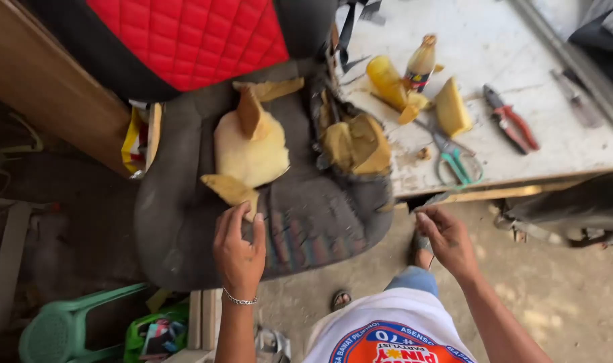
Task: Restoring a seat cushion by applying adhesive and attaching foam pieces to the frame
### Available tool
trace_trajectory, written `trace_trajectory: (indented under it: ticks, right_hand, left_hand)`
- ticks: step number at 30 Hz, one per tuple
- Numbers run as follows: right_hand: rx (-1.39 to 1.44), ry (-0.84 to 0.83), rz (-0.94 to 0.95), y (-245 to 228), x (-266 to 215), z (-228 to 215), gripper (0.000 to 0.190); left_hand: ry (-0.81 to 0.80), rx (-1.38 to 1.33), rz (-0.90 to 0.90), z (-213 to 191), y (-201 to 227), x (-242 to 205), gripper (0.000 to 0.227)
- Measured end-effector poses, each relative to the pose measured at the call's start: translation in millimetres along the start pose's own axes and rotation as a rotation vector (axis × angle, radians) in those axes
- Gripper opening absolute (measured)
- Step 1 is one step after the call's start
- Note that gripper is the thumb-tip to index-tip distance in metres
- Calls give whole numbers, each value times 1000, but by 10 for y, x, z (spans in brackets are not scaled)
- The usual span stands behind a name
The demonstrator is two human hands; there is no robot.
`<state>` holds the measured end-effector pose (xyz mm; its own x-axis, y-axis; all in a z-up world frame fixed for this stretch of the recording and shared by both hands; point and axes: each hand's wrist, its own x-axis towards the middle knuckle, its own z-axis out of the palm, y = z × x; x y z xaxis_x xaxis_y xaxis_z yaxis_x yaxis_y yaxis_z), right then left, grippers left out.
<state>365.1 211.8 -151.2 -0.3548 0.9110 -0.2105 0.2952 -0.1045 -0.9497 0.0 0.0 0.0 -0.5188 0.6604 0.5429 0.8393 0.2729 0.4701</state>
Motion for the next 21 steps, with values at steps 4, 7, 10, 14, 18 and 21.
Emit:
trace_trajectory:
  ticks: [4, 7, 10, 14, 18, 21]
  right_hand:
    - [-43, 174, -110, -531, -596, 698, 40]
    - [-129, 213, -291, -811, -680, 903, 51]
    - [-240, 196, -338, -1042, -705, 1055, 74]
    - [-147, 123, -131, -1152, -586, 1135, 90]
    - [-189, 81, 18, -1134, -325, 1178, 101]
    - [-233, 40, 81, -1164, -223, 1096, 105]
  left_hand:
    - [163, 70, -2, -540, -757, -535, 19]
    - [77, 195, -61, -686, -1009, -584, 37]
    - [-39, 289, -95, -620, -1187, -691, 48]
    - [28, 287, -104, -620, -1192, -720, 46]
    - [37, 255, -110, -676, -1358, -593, 37]
    - [45, 306, -160, -635, -1379, -474, 29]
